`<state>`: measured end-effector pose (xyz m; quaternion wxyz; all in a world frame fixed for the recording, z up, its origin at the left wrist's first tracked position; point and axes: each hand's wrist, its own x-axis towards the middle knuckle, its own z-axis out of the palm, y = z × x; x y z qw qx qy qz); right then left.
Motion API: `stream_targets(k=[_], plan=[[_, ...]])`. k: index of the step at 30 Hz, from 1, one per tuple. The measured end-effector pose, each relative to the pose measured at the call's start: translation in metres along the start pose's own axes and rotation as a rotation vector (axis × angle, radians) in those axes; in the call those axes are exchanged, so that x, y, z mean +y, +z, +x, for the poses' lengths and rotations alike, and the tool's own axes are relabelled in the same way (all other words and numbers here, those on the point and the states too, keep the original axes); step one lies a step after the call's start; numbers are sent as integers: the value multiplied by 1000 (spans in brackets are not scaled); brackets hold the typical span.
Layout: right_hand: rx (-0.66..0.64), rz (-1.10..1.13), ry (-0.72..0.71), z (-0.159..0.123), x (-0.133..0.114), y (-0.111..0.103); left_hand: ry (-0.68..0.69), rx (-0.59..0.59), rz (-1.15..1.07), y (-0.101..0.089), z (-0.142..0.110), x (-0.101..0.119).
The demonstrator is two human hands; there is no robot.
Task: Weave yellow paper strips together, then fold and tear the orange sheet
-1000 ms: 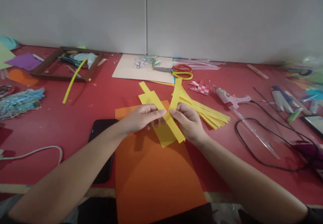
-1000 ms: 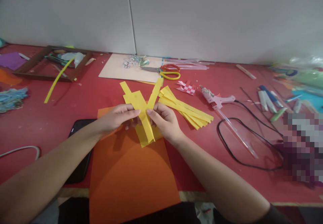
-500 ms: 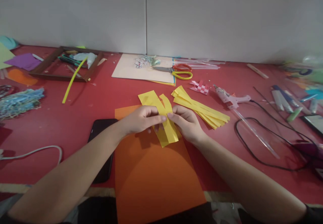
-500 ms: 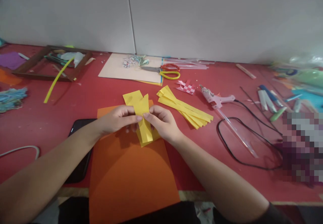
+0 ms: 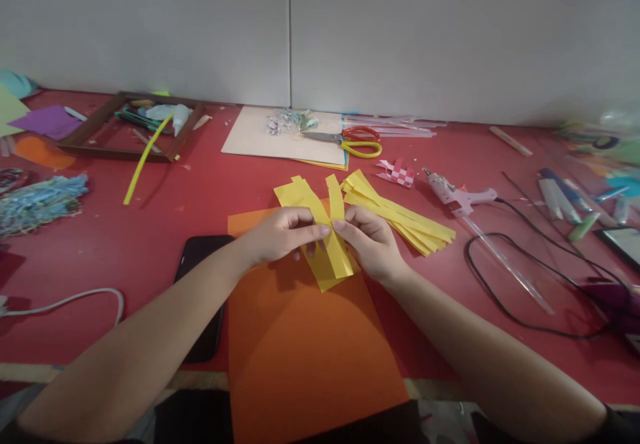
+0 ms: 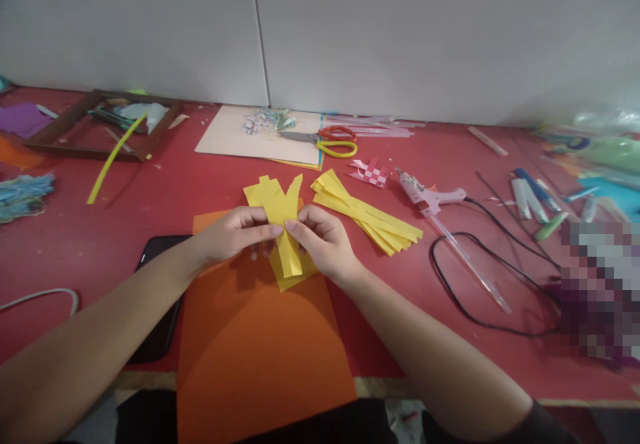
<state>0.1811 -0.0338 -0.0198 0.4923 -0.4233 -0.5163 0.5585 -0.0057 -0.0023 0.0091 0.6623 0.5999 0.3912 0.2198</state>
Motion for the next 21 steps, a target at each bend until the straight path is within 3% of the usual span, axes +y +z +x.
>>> stream_targets(k=[10, 21], plan=[[36, 9, -23, 0, -1, 0, -17, 10, -4, 0, -2, 0], [33, -98, -47, 1, -3, 2, -5, -59, 48, -3, -1, -5]])
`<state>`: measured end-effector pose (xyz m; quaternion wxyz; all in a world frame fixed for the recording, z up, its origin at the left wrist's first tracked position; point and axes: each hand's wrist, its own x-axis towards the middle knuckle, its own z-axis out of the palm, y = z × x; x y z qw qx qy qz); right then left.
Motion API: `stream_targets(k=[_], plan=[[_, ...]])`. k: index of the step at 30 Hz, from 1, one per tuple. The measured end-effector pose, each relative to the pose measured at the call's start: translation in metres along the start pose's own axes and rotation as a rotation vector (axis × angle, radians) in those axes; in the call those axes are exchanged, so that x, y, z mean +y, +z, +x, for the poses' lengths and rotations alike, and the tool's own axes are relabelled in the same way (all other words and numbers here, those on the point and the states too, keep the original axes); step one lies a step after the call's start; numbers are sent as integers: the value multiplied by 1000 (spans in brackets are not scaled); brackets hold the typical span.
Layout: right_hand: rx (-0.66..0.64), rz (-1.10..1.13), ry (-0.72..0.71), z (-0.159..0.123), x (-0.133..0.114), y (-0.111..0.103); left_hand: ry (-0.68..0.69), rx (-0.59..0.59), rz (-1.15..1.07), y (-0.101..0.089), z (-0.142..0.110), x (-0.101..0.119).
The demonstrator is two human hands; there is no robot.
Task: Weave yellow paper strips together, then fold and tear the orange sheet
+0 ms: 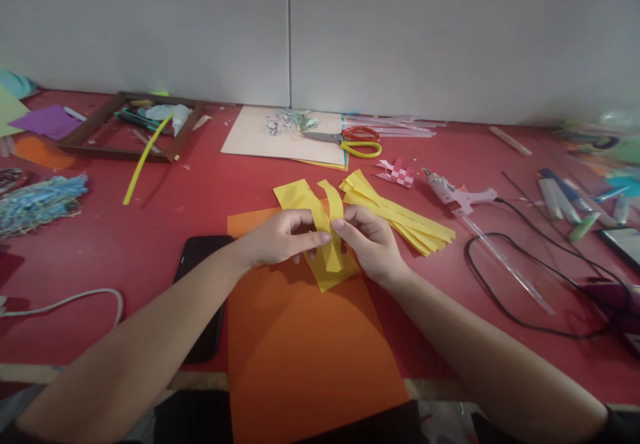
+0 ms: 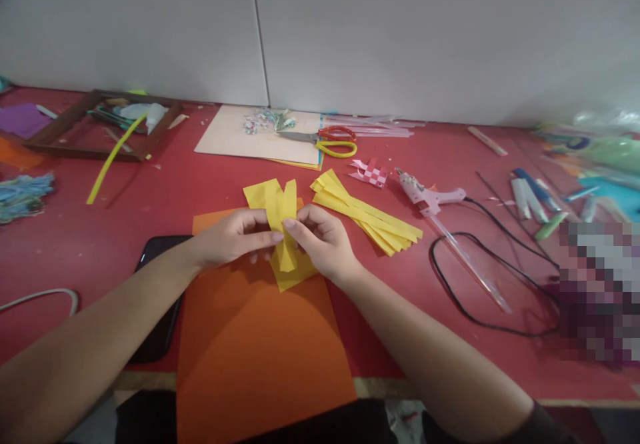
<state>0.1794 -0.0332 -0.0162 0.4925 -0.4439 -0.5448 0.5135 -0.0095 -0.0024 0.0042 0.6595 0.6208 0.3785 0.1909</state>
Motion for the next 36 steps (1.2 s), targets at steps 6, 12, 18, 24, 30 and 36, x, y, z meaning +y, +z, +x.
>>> stream_targets(k=[6, 12, 18, 24, 30, 36], plan=[[8, 6, 33, 0, 2, -2, -29, 4, 34, -1, -1, 1], [-80, 76, 78, -1, 4, -3, -11, -16, 8, 0, -1, 2], [-79, 78, 61, -1, 5, -2, -64, 12, 48, -2, -1, 1], [-39, 33, -25, 1, 3, -1, 42, 64, -26, 1, 1, -2], [-19, -32, -78, 1, 0, 0, 60, 88, -93, 4, 3, 0], [21, -138, -130, 0, -1, 1, 64, 93, -104, 3, 4, 1]])
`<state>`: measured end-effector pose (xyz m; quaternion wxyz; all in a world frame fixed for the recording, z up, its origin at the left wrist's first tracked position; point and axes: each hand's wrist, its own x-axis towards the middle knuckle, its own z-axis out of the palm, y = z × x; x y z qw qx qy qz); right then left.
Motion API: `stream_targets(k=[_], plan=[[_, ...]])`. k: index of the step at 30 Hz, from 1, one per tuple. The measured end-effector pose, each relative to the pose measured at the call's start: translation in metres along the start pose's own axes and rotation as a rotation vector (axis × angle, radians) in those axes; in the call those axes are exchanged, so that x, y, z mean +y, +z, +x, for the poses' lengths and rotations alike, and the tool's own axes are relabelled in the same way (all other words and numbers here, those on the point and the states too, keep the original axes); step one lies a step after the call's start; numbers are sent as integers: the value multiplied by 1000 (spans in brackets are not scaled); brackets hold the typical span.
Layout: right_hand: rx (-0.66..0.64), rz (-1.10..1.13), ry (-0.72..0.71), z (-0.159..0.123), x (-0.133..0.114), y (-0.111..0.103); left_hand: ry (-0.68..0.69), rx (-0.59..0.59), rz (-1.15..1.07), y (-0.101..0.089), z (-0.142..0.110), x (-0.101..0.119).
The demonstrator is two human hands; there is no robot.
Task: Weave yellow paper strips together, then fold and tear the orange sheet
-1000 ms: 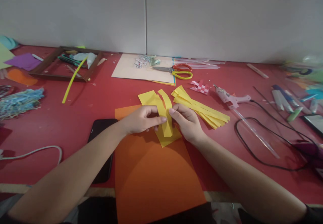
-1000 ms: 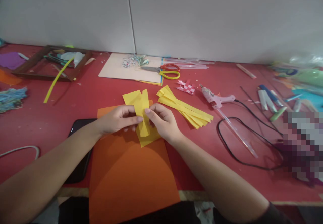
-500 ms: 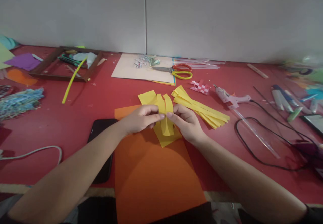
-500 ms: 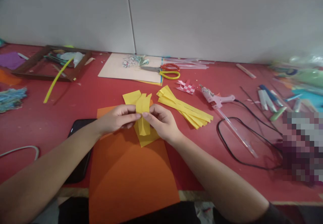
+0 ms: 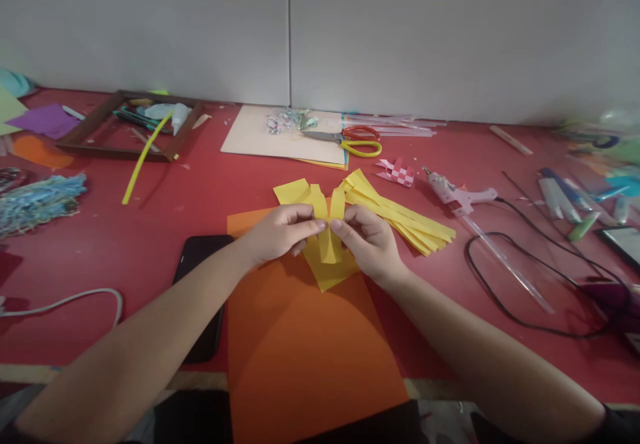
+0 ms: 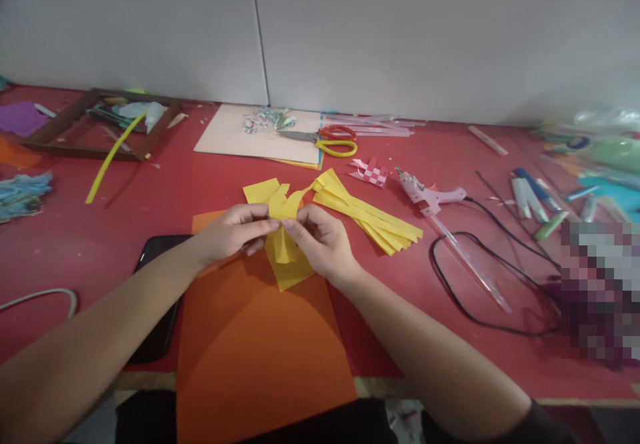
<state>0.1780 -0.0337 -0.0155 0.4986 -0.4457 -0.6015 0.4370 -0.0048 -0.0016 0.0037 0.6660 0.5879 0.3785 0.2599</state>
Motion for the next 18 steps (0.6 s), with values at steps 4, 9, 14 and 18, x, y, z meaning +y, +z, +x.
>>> stream_targets(k=[4, 9, 14, 18], plan=[[14, -47, -36, -1, 0, 0, 4, -2, 10, -1, 1, 0], [49, -51, -33, -2, 2, -1, -20, 21, 29, -2, 1, -1], [65, -49, -5, -1, 5, -3, -58, -26, 71, -2, -5, 4], [64, -37, 5, -1, 4, -3, -134, -94, 209, -3, -8, 3]])
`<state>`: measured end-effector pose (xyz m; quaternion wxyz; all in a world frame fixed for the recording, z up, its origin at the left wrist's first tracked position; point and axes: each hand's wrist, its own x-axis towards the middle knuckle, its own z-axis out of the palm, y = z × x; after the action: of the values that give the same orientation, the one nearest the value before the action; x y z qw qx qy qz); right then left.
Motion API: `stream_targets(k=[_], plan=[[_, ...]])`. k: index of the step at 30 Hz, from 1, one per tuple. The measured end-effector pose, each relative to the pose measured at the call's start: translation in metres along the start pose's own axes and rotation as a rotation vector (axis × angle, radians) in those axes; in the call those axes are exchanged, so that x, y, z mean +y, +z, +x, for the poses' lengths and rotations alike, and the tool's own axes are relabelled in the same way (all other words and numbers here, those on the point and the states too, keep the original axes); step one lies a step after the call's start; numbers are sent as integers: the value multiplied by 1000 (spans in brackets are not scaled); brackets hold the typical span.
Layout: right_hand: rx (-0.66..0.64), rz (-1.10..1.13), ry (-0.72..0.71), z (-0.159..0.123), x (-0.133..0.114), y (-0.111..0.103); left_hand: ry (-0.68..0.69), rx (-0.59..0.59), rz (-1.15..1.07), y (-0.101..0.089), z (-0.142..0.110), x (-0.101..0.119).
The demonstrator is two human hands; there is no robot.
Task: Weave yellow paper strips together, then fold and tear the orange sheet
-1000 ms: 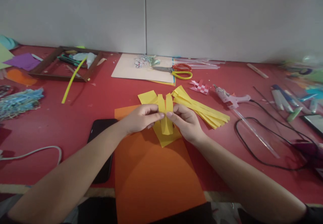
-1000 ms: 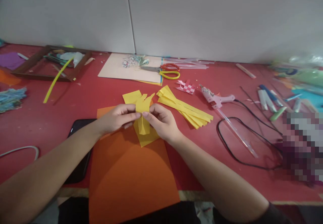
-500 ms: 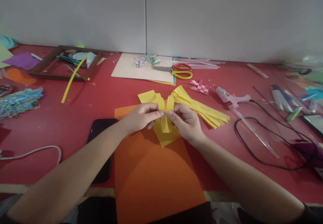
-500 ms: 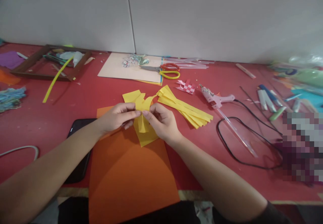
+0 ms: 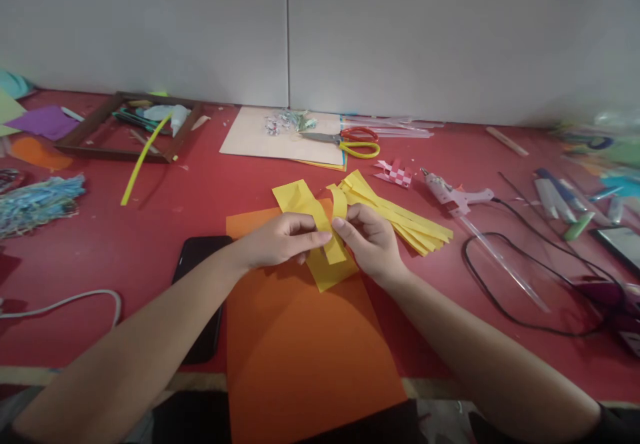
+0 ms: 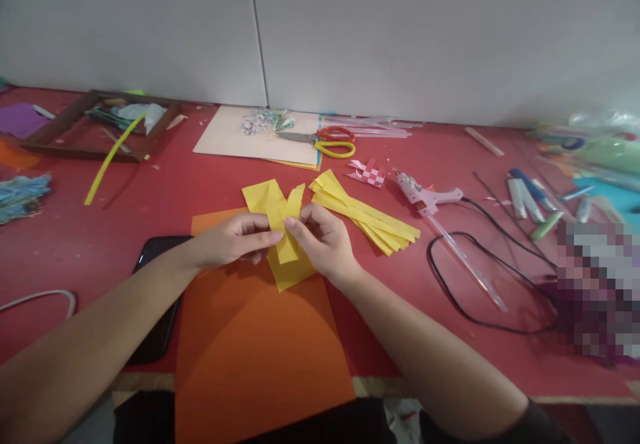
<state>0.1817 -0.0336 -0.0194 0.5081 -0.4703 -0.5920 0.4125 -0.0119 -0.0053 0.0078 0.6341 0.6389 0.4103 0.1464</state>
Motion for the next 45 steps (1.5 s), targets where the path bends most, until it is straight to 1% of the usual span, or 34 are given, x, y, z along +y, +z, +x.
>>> stream_targets(k=[4, 8, 16, 22, 27, 30, 34, 36, 39, 41, 45], plan=[[-65, 75, 36, -1, -4, 0, 23, 32, 0, -1, 4, -6], [-118, 146, 72, -2, -5, 1, 22, 45, -10, -1, 6, -6], [-70, 88, -11, -2, -7, 1, 52, 67, -83, -1, 7, -7], [-38, 127, 6, -2, -6, 2, 77, 79, -148, 1, 8, -3], [-8, 134, 25, -1, -2, 1, 77, 117, -134, -1, 8, -6], [15, 92, 7, 1, -2, 1, 63, 71, -81, -2, 3, -4], [15, 66, 43, 1, -6, 2, -26, -39, 2, -1, -3, 4], [-11, 89, 87, 1, -8, 2, -24, -38, 8, 0, -2, 5], [-80, 141, 119, 0, -8, 0, 23, -21, -20, 1, 2, 3], [-111, 156, 106, -1, -6, -1, 48, -23, -44, 0, 4, 1], [-109, 142, 76, -2, -1, -2, 50, -17, -55, -1, 5, -1]])
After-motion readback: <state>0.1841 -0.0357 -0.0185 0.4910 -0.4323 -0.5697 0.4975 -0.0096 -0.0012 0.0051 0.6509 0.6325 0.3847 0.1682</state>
